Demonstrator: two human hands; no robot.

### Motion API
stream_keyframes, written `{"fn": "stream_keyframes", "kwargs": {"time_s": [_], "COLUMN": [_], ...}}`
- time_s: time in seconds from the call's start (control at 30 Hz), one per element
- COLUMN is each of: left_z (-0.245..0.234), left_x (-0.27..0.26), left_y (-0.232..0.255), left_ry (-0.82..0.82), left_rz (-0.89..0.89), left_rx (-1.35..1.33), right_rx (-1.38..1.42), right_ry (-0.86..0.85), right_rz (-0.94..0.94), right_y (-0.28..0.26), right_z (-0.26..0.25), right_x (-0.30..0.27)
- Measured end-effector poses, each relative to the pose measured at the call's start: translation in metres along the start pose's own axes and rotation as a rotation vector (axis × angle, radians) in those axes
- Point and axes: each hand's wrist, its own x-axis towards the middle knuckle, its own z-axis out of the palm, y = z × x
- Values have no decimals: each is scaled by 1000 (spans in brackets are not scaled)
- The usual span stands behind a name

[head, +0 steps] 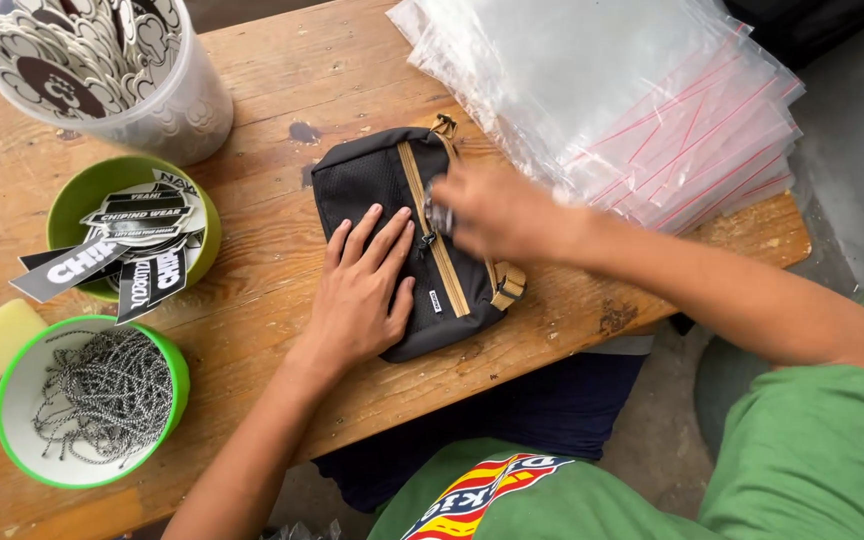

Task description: The person places a black fanny pack into a clear plastic bag, seals it, and then removes it. They then use a patterned cloth to wipe the exterior of the bag and a purple comb to brush the mesh surface.

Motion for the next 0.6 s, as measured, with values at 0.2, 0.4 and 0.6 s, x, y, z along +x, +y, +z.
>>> {"fn": "stream_keyframes", "kwargs": {"time_s": [0.2,0.4,0.6], "left_z": [-1,-1,-8], "left_x": [1,3,4], "left_y": [4,4,0], "left_ry": [-34,-51,-47], "left_rz": [9,16,-21], "left_rx": [-17,-25,5], "right_rx": [404,771,408], "right_ry": [-458,-368,227], "right_rz": [-88,169,383], "right_y": [-55,-58,3], "right_z": [-54,-128,-149], "right_x": [-34,-42,-73]}}
